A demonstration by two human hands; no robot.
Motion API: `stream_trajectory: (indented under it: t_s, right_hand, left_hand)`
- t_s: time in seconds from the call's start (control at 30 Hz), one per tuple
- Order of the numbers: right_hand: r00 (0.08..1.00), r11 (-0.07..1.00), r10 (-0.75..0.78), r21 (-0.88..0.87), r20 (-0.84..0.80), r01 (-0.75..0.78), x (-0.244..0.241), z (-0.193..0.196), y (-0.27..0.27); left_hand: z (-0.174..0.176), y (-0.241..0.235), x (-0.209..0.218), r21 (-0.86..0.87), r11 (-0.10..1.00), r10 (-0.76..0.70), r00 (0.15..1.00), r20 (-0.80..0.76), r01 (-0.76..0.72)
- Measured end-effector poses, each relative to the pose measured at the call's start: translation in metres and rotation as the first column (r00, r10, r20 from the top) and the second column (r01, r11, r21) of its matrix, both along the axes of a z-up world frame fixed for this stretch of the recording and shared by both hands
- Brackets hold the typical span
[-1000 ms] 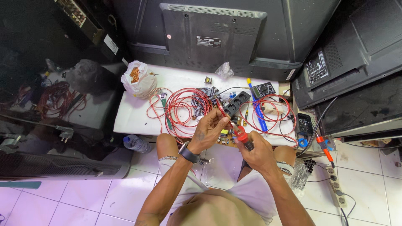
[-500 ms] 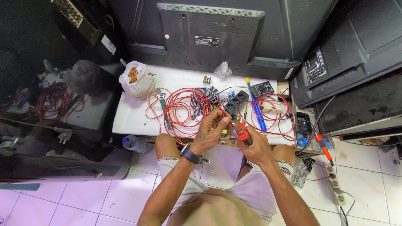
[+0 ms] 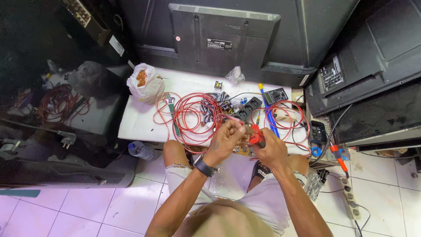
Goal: The person sits on the floor and uses a multimeter to test points on a circuit board. The person repeatedly touches the probes to different components on the board while seated.
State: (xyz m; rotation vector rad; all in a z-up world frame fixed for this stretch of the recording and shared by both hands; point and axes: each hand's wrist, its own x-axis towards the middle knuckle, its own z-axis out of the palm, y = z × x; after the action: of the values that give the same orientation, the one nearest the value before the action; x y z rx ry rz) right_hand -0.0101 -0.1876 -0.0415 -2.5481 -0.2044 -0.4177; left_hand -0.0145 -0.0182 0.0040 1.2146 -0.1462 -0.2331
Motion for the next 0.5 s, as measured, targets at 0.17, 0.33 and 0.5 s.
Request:
stream_trajectory:
  t_s: [0.17, 0.33, 0.5]
  right_hand:
    - [1.000, 1.000, -0.025, -0.018, -0.006, 0.025, 0.005, 0.001, 0.006]
    - [0.917, 0.991, -0.088, 0.054, -0.390, 0.119, 0.004, 0.003, 0.004]
    - [0.846, 0.977, -0.097, 0.114, -0.524, 0.183, -0.006, 0.002, 0.011]
  left_hand:
    - [-0.025, 0.013, 0.028, 0.049, 0.999, -0.004, 0.997, 0.076, 0.000]
    - [-0.125, 0.057, 0.059, 0.250, 0.931, 0.287, 0.957, -0.048, -0.267]
    - [-0.212, 0.091, 0.080, 0.438, 0.565, 0.750, 0.656, 0.079, -0.699]
